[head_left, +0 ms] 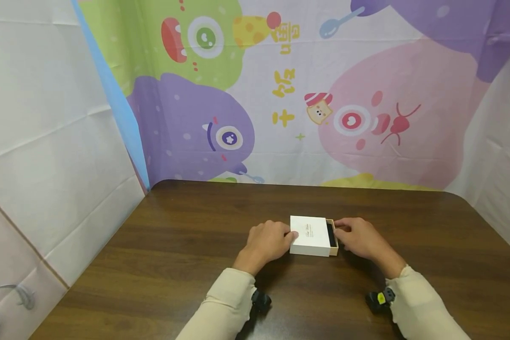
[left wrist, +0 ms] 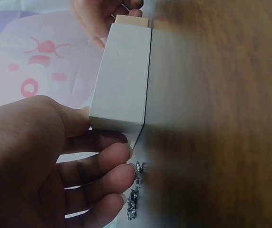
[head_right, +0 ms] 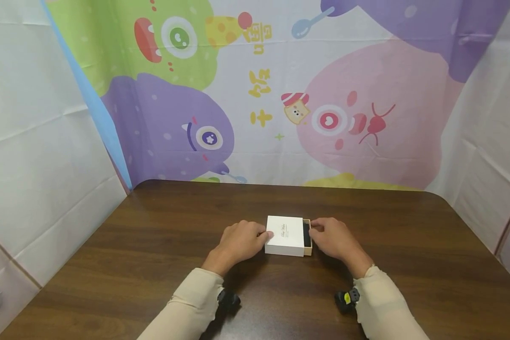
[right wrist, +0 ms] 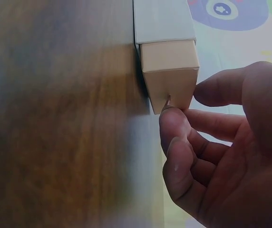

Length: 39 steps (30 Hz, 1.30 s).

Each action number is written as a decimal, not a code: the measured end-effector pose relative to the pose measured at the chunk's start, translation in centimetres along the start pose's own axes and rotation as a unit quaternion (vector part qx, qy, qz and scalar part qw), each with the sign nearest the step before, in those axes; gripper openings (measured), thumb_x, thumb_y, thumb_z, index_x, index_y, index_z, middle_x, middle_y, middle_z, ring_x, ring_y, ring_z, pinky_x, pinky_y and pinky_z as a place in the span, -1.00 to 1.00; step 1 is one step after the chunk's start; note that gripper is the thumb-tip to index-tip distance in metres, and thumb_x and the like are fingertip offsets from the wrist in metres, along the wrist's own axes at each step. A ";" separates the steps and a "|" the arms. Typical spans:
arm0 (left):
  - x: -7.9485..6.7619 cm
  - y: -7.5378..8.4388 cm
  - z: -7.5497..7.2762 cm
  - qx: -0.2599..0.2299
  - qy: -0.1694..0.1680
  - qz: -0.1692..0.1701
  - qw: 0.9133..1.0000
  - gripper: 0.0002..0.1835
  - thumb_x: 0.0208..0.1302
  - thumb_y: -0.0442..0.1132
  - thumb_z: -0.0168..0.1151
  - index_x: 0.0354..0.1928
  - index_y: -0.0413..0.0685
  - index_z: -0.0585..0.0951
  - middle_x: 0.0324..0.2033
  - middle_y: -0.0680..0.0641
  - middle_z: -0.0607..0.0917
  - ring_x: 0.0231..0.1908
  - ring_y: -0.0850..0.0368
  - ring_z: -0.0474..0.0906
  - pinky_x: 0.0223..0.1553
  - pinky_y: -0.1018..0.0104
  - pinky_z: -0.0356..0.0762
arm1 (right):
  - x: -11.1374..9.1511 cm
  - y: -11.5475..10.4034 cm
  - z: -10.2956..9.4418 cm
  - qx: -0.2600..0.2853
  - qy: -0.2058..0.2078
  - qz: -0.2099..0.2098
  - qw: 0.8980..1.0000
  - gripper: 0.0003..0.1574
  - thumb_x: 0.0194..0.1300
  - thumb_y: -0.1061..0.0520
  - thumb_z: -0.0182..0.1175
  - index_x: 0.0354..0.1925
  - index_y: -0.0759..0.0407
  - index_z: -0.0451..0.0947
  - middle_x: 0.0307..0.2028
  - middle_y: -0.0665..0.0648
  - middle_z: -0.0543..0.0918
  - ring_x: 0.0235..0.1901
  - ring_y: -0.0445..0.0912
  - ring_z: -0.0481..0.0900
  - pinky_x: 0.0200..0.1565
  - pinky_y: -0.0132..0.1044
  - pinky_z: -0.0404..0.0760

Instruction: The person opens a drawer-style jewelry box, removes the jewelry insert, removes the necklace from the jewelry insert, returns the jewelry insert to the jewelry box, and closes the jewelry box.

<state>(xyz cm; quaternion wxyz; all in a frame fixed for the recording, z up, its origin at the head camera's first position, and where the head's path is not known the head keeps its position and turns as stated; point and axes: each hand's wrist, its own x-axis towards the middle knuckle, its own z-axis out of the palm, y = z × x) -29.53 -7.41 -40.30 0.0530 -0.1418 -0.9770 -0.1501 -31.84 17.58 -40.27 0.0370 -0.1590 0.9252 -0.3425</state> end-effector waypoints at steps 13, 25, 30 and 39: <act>0.0 -0.1 0.0 -0.002 -0.001 -0.001 1.000 -0.69 0.45 0.11 0.14 -0.26 0.14 0.75 -0.55 0.14 0.55 -0.51 0.15 0.44 -0.46 0.21 0.34 | 0.0 -0.2 0.0 -0.010 -0.003 -0.001 1.000 -0.49 0.43 0.14 0.11 0.20 0.47 0.49 -0.27 0.19 0.70 -0.49 -0.10 0.63 -0.44 -0.20 0.56; 0.0 -0.1 0.0 -0.003 -0.001 0.000 1.000 -0.68 0.45 0.11 0.13 -0.28 0.14 0.74 -0.59 0.14 0.53 -0.52 0.16 0.44 -0.48 0.23 0.32 | 0.0 -0.3 -0.1 -0.010 -0.011 -0.003 1.000 -0.46 0.46 0.12 0.11 0.23 0.48 0.45 -0.23 0.22 0.69 -0.47 -0.10 0.62 -0.43 -0.19 0.56; 0.0 -0.1 0.0 0.001 0.002 0.003 1.000 -0.68 0.45 0.11 0.13 -0.31 0.15 0.73 -0.58 0.14 0.53 -0.52 0.16 0.44 -0.48 0.22 0.33 | -0.1 -0.2 0.0 -0.007 -0.013 -0.005 1.000 -0.46 0.47 0.13 0.11 0.25 0.48 0.44 -0.26 0.18 0.69 -0.47 -0.10 0.62 -0.43 -0.19 0.55; 0.1 -0.1 0.0 0.005 0.003 0.004 1.000 -0.69 0.44 0.12 0.13 -0.31 0.16 0.73 -0.55 0.15 0.55 -0.51 0.16 0.45 -0.48 0.20 0.34 | -0.1 -0.1 0.1 -0.009 -0.013 -0.010 1.000 -0.47 0.46 0.15 0.12 0.25 0.46 0.45 -0.30 0.14 0.68 -0.48 -0.11 0.62 -0.42 -0.19 0.55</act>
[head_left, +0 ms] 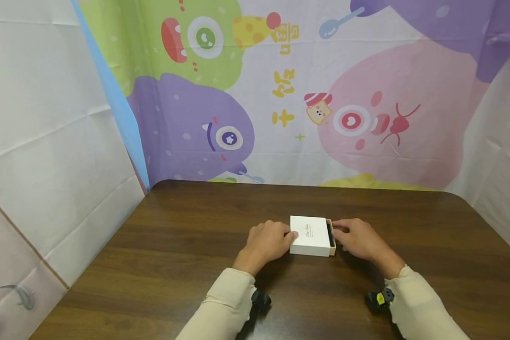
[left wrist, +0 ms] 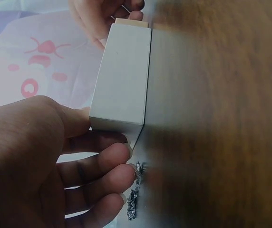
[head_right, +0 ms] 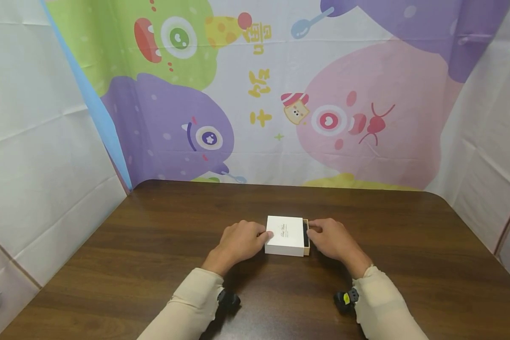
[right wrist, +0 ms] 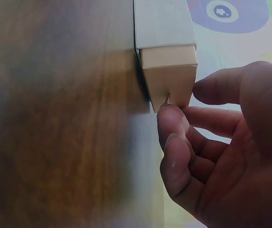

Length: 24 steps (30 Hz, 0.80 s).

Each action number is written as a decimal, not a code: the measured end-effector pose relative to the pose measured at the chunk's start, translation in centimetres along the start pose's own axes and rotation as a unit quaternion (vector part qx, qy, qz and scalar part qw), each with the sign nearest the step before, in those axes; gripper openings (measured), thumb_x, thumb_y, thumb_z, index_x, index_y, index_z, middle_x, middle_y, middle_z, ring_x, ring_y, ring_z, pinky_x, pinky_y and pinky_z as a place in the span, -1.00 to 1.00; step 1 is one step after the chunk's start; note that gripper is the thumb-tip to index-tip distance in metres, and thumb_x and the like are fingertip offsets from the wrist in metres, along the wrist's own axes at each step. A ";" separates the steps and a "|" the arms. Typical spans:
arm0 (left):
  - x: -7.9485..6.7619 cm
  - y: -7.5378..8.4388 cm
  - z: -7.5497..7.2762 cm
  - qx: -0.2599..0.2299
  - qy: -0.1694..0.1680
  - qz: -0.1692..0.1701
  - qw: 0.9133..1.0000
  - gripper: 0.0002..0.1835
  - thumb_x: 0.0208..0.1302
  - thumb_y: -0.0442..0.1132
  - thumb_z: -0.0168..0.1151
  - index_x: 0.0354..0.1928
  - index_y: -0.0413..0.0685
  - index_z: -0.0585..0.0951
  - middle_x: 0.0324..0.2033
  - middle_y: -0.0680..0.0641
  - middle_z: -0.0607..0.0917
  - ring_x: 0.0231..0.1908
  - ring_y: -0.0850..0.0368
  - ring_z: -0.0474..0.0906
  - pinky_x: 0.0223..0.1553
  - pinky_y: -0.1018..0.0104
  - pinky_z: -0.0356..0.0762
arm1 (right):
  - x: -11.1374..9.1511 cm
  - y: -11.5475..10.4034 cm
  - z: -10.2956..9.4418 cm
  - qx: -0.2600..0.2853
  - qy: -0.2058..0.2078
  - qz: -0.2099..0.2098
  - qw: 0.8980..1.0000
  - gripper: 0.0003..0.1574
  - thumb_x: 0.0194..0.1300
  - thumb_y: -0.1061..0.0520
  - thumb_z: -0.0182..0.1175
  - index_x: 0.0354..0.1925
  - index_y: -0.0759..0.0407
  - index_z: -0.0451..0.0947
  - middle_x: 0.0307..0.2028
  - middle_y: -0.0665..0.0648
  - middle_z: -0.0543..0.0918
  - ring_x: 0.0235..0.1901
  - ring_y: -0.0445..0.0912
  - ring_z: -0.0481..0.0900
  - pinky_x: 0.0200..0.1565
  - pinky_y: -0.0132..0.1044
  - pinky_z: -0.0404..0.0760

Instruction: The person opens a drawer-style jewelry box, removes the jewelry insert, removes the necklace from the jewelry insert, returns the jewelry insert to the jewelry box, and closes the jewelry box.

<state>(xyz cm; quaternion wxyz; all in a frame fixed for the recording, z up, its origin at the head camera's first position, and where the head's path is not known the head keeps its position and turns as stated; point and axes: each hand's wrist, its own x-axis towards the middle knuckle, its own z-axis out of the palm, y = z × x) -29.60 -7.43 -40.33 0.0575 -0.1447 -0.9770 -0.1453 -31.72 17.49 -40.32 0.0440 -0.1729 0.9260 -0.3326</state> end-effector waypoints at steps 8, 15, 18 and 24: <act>0.1 0.0 0.0 -0.002 -0.002 -0.003 1.000 -0.69 0.44 0.13 0.13 -0.28 0.17 0.75 -0.53 0.15 0.58 -0.49 0.16 0.46 -0.46 0.20 0.35 | 0.0 0.1 0.0 0.005 0.000 -0.008 1.000 -0.48 0.46 0.16 0.12 0.25 0.46 0.45 -0.31 0.13 0.68 -0.50 -0.11 0.61 -0.43 -0.19 0.55; 0.0 0.1 0.0 -0.002 -0.002 -0.002 1.000 -0.69 0.44 0.12 0.13 -0.29 0.17 0.74 -0.53 0.15 0.58 -0.50 0.16 0.45 -0.46 0.20 0.35 | -0.1 -0.1 0.0 0.005 -0.003 -0.008 1.000 -0.48 0.47 0.16 0.12 0.27 0.45 0.44 -0.33 0.14 0.68 -0.50 -0.11 0.60 -0.45 -0.18 0.52; 0.0 0.0 0.0 0.000 0.000 -0.002 1.000 -0.69 0.44 0.13 0.13 -0.28 0.17 0.74 -0.52 0.15 0.59 -0.50 0.17 0.45 -0.47 0.20 0.35 | -0.2 -0.2 0.0 0.005 -0.007 -0.006 1.000 -0.48 0.48 0.16 0.12 0.28 0.43 0.44 -0.35 0.13 0.67 -0.49 -0.11 0.59 -0.45 -0.18 0.50; 0.0 0.0 0.1 -0.002 0.000 -0.002 1.000 -0.68 0.44 0.12 0.13 -0.34 0.17 0.72 -0.57 0.15 0.55 -0.51 0.16 0.45 -0.48 0.20 0.34 | -0.1 -0.2 0.0 0.000 -0.008 -0.016 1.000 -0.47 0.48 0.14 0.13 0.28 0.44 0.44 -0.32 0.14 0.67 -0.49 -0.11 0.58 -0.44 -0.18 0.51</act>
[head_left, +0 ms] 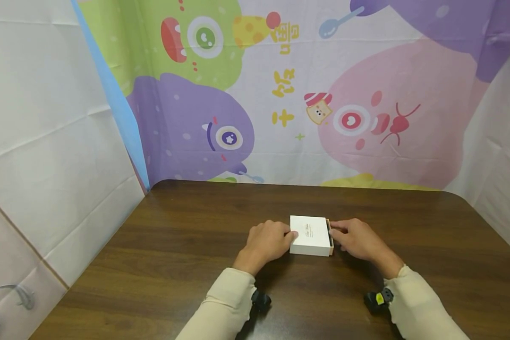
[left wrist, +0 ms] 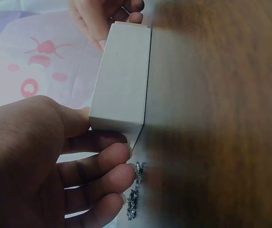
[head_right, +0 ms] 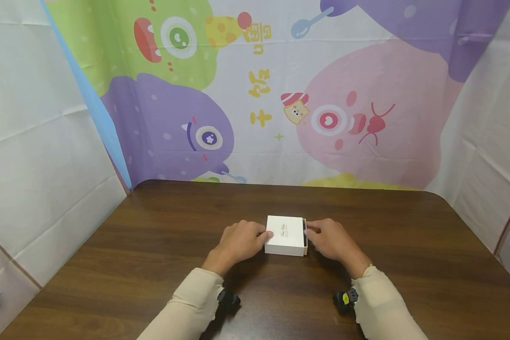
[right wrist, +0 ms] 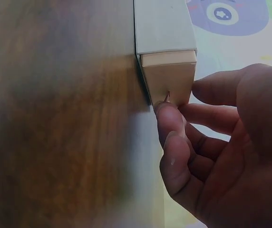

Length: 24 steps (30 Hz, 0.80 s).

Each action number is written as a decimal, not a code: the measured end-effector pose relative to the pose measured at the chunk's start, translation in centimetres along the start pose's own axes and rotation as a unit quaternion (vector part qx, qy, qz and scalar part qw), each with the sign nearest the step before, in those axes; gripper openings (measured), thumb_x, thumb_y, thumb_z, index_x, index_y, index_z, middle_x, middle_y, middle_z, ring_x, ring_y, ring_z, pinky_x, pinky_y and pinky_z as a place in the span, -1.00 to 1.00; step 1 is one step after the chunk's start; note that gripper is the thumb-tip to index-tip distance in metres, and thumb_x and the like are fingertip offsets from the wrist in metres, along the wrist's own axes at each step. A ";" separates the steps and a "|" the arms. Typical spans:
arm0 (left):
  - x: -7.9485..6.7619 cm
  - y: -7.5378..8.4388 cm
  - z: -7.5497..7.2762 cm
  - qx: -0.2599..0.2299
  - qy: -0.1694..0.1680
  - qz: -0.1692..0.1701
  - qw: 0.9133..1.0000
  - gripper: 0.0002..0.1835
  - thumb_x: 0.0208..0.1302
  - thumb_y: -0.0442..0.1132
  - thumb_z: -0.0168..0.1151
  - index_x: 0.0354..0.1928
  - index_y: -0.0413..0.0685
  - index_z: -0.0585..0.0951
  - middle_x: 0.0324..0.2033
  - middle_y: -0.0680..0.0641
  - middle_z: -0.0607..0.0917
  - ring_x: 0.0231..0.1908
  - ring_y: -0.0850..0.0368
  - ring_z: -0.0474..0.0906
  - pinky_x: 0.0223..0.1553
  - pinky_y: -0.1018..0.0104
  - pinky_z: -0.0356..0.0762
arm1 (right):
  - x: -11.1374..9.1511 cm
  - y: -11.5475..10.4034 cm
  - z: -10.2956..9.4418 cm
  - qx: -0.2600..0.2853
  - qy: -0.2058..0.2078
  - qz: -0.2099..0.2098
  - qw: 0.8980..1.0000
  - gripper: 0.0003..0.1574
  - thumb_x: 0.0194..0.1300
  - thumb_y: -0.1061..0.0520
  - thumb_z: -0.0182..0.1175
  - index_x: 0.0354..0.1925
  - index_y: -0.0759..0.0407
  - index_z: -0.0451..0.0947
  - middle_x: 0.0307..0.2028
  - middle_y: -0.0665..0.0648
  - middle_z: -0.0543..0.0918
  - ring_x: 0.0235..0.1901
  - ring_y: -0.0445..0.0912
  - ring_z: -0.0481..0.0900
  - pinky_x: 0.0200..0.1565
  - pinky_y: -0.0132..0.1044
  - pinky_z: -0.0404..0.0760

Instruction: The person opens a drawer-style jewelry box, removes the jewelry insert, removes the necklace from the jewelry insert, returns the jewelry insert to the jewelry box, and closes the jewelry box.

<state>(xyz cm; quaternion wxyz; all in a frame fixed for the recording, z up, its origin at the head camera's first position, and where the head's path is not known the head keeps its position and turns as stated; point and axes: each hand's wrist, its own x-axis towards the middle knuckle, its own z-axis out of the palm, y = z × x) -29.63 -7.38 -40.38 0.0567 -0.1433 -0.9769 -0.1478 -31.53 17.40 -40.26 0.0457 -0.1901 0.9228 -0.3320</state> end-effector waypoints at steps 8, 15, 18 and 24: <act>0.0 0.0 0.0 -0.002 -0.005 -0.004 1.000 -0.69 0.45 0.12 0.13 -0.26 0.16 0.75 -0.53 0.14 0.58 -0.50 0.16 0.45 -0.45 0.20 0.35 | 0.1 -0.1 0.0 -0.001 -0.002 -0.003 1.000 -0.46 0.48 0.15 0.12 0.29 0.44 0.43 -0.36 0.12 0.66 -0.50 -0.12 0.59 -0.43 -0.18 0.53; 0.0 0.0 0.1 0.002 -0.001 -0.003 1.000 -0.69 0.44 0.13 0.13 -0.24 0.17 0.76 -0.46 0.13 0.65 -0.48 0.15 0.49 -0.45 0.18 0.38 | 0.0 -0.1 0.2 0.005 -0.002 -0.001 1.000 -0.45 0.45 0.16 0.12 0.28 0.44 0.44 -0.28 0.19 0.69 -0.52 -0.11 0.59 -0.45 -0.19 0.52; 0.0 0.0 0.1 0.005 0.002 0.000 1.000 -0.68 0.44 0.13 0.12 -0.27 0.18 0.75 -0.45 0.12 0.67 -0.46 0.13 0.53 -0.46 0.16 0.40 | 0.1 -0.1 0.3 0.012 -0.003 -0.001 1.000 -0.44 0.43 0.16 0.12 0.28 0.44 0.44 -0.23 0.22 0.70 -0.52 -0.11 0.59 -0.46 -0.19 0.52; 0.1 -0.1 0.1 0.004 0.004 0.003 1.000 -0.68 0.45 0.13 0.12 -0.29 0.19 0.74 -0.46 0.14 0.66 -0.45 0.14 0.54 -0.45 0.17 0.40 | 0.2 -0.1 0.3 0.024 -0.010 -0.005 1.000 -0.41 0.41 0.16 0.11 0.31 0.44 0.41 -0.24 0.22 0.70 -0.52 -0.09 0.60 -0.46 -0.18 0.54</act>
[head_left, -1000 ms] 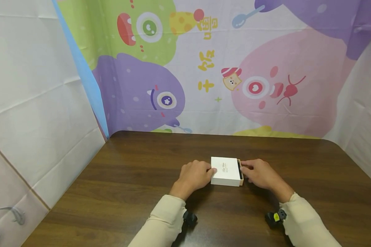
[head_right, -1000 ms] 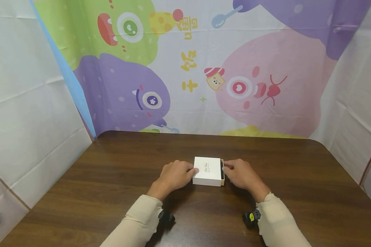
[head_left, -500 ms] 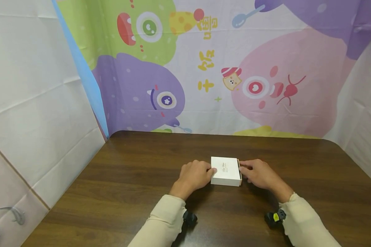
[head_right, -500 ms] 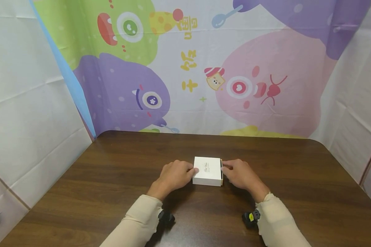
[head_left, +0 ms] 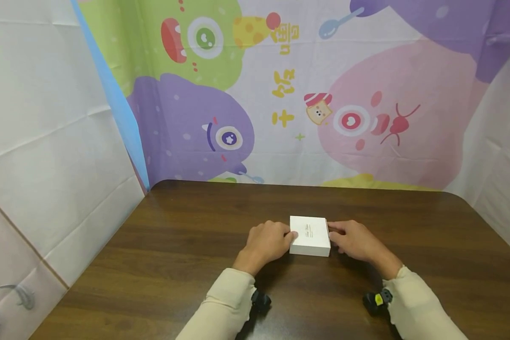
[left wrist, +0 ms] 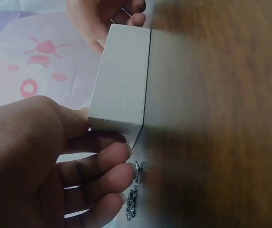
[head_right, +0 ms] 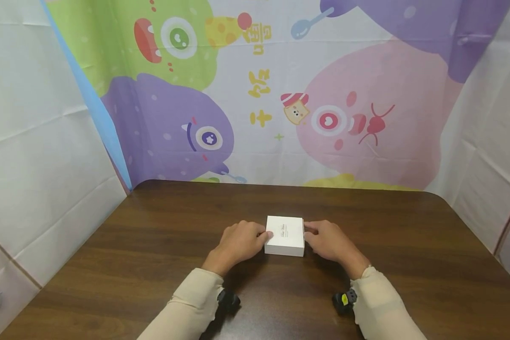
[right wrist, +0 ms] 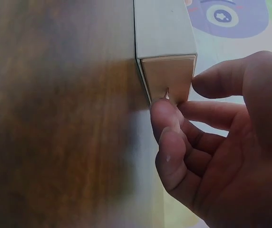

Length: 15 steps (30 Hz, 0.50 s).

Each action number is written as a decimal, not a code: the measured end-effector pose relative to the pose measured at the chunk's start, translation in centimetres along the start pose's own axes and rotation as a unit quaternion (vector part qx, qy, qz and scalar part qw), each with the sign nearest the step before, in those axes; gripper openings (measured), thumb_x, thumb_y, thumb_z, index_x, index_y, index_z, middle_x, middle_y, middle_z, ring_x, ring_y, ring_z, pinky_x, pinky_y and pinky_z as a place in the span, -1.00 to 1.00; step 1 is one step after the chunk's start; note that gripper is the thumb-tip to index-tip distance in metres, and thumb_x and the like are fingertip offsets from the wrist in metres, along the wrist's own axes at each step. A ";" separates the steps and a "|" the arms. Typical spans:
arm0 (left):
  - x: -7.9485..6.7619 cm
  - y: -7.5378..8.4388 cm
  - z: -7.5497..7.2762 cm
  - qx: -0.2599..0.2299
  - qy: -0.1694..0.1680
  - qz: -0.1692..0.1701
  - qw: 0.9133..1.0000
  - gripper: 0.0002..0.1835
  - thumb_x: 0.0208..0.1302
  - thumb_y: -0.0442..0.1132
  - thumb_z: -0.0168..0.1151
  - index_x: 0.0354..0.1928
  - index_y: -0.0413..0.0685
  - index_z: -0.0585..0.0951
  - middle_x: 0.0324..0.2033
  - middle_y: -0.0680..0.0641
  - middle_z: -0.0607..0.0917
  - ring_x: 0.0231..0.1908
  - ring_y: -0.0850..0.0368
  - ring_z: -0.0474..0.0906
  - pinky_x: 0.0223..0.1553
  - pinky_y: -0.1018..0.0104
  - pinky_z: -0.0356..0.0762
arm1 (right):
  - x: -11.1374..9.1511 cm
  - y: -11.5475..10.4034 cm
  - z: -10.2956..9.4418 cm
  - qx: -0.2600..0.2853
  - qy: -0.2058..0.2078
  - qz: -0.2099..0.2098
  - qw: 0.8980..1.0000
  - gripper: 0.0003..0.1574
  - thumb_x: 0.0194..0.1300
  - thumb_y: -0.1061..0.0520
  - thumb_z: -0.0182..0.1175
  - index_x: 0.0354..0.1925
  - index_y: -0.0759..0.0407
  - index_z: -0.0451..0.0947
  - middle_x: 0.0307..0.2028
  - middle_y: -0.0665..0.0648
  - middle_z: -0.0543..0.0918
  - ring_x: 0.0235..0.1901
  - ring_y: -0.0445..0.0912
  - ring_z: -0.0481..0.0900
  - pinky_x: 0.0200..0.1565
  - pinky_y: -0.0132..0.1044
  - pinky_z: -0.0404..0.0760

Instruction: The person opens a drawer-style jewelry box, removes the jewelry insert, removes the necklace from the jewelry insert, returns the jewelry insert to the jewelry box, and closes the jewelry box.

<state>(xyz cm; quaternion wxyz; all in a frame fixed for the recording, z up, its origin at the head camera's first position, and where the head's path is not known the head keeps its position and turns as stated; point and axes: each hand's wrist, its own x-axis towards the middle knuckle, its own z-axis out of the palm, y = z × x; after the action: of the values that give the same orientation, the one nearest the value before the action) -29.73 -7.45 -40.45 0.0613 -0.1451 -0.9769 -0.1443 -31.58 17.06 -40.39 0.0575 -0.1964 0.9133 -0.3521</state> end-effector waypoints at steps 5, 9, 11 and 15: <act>0.0 0.2 0.0 -0.004 0.000 0.003 1.000 -0.68 0.45 0.12 0.12 -0.33 0.18 0.73 -0.49 0.15 0.63 -0.46 0.16 0.51 -0.44 0.17 0.40 | -0.1 -0.2 0.0 0.003 -0.007 0.012 1.000 -0.38 0.39 0.17 0.11 0.32 0.45 0.38 -0.33 0.16 0.67 -0.51 -0.08 0.60 -0.48 -0.18 0.53; 0.1 0.2 0.1 -0.007 0.002 0.003 1.000 -0.68 0.45 0.12 0.12 -0.34 0.18 0.73 -0.48 0.15 0.64 -0.45 0.15 0.53 -0.44 0.17 0.40 | -0.1 -0.4 0.0 -0.004 -0.012 0.017 1.000 -0.35 0.36 0.18 0.10 0.34 0.45 0.36 -0.39 0.12 0.64 -0.50 -0.08 0.59 -0.48 -0.19 0.53; 0.1 0.1 0.1 -0.006 0.004 0.002 1.000 -0.67 0.45 0.12 0.12 -0.36 0.18 0.72 -0.48 0.15 0.64 -0.44 0.14 0.55 -0.43 0.16 0.41 | 0.0 -0.5 0.0 -0.007 -0.014 0.018 1.000 -0.35 0.35 0.19 0.10 0.34 0.44 0.36 -0.42 0.10 0.62 -0.51 -0.09 0.59 -0.48 -0.20 0.53; 0.0 -0.1 0.2 -0.013 0.007 0.002 1.000 -0.67 0.45 0.12 0.12 -0.39 0.19 0.70 -0.46 0.15 0.66 -0.42 0.13 0.56 -0.42 0.15 0.43 | 0.2 -0.5 0.2 -0.010 -0.018 0.022 1.000 -0.35 0.36 0.18 0.11 0.35 0.42 0.36 -0.44 0.08 0.59 -0.52 -0.10 0.58 -0.48 -0.21 0.54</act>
<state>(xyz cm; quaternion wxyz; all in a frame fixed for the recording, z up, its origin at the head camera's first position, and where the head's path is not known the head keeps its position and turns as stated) -29.81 -7.48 -40.70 0.0662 -0.1469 -0.9743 -0.1574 -31.54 16.51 -40.15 0.0799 -0.1831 0.9197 -0.3381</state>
